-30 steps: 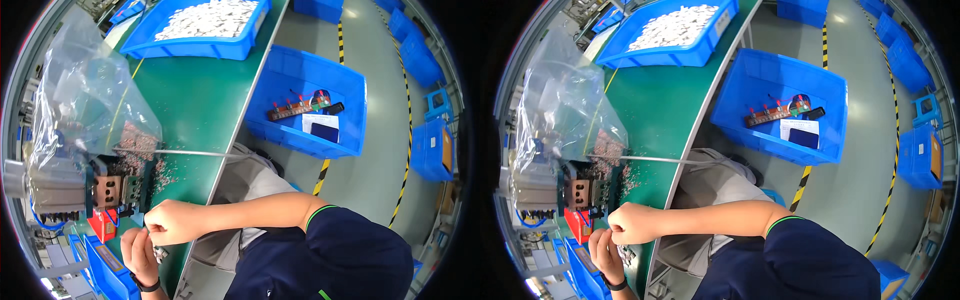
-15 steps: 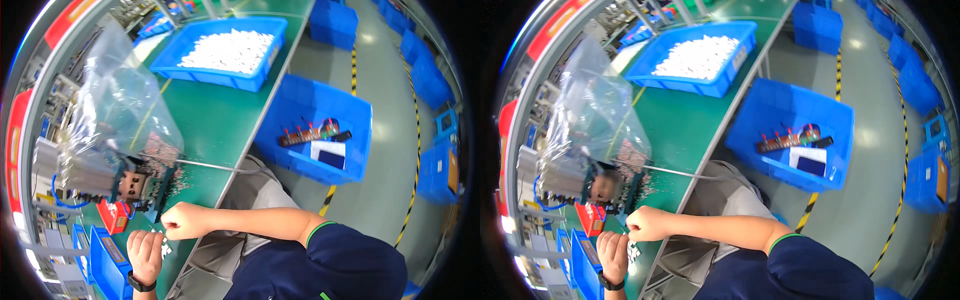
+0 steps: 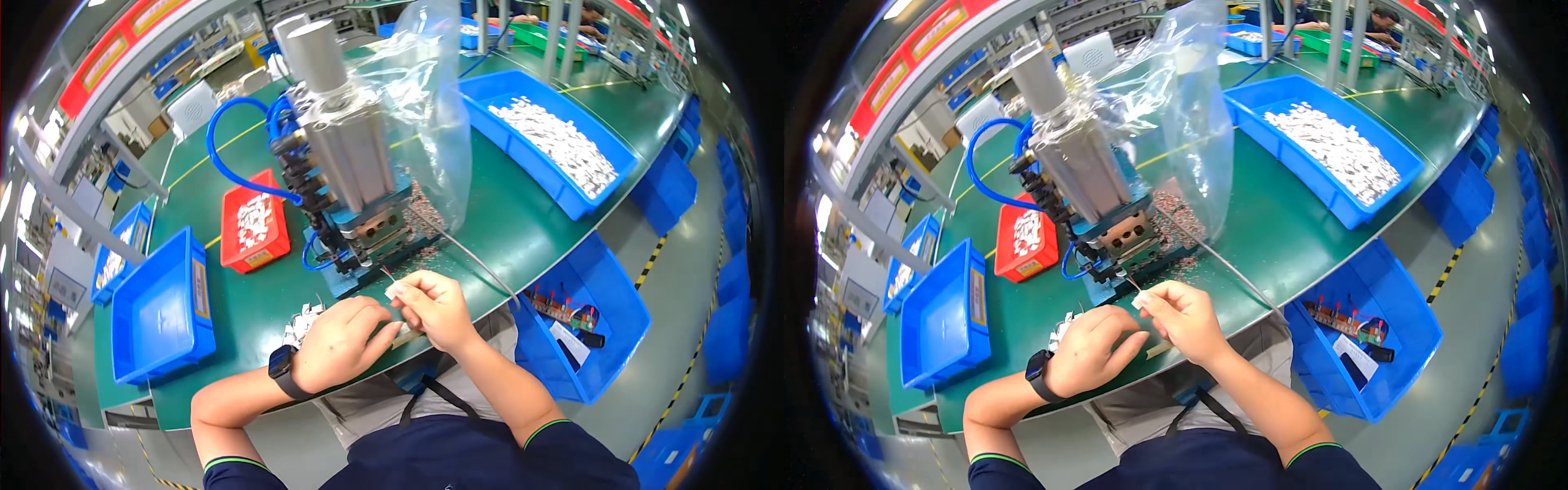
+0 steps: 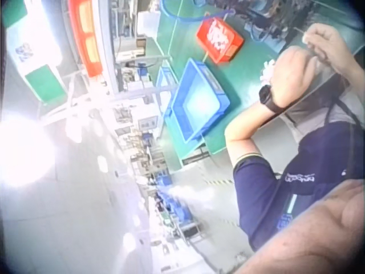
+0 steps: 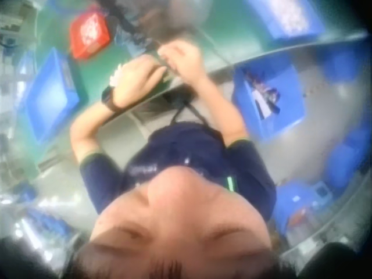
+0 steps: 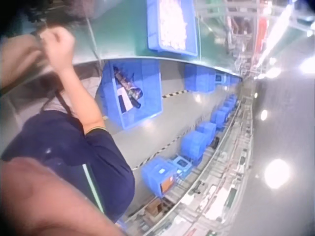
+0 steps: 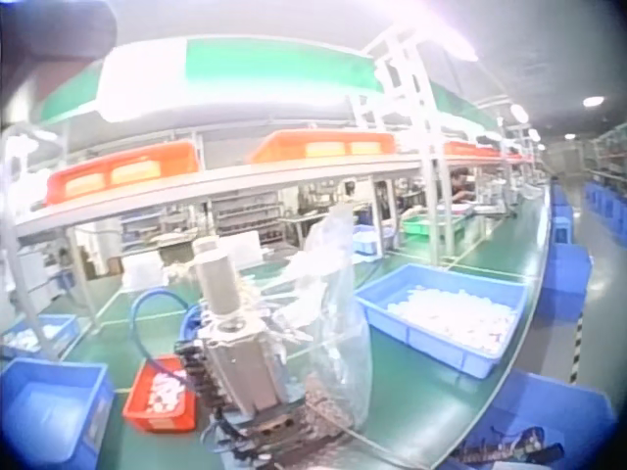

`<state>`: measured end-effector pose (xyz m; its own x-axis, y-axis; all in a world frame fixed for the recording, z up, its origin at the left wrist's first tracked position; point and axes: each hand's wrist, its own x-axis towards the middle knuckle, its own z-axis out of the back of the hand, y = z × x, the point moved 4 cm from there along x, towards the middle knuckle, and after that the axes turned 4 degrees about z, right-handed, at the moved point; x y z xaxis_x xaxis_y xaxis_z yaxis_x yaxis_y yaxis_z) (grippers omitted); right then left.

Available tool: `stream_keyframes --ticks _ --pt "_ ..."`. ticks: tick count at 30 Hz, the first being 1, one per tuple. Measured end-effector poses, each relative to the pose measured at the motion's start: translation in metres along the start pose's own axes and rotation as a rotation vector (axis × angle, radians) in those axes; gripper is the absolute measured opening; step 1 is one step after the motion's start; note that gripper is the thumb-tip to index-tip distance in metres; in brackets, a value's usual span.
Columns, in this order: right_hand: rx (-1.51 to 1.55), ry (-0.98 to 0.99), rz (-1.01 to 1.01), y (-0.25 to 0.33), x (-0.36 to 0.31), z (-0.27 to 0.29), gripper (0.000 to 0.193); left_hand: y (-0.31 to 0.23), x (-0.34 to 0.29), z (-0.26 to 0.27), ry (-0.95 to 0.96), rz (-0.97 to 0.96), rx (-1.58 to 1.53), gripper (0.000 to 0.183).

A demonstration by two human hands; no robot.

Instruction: The person picks small white rectangular components from a pile on a green table and inserts them into a machine fixture. After the machine processes the item, the person removes the finished component and places it into a blue bin. The person repeats this cycle of picking, inserting, and binning throughout the video.

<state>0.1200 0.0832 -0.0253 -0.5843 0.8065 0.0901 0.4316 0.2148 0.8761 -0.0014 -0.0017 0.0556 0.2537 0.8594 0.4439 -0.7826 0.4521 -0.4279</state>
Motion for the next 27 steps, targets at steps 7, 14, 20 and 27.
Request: stream_keyframes --ticks 7,14,20,27 --pt "-0.094 0.039 0.105 0.004 -0.008 -0.004 0.014 0.02 -0.006 -0.017 -0.108 0.015 -0.003 0.019" --pt "-0.239 0.007 0.047 0.013 -0.007 -0.003 0.01 0.026 -0.015 -0.017 -0.096 0.057 0.016 0.017" --pt "-0.343 -0.097 -0.05 0.045 0.029 0.004 0.017 0.026 -0.022 -0.032 0.116 -0.038 0.119 0.02" --pt "-0.204 -0.195 -0.03 0.031 0.042 0.01 0.022 0.026 -0.024 -0.034 0.147 -0.033 0.182 0.024"
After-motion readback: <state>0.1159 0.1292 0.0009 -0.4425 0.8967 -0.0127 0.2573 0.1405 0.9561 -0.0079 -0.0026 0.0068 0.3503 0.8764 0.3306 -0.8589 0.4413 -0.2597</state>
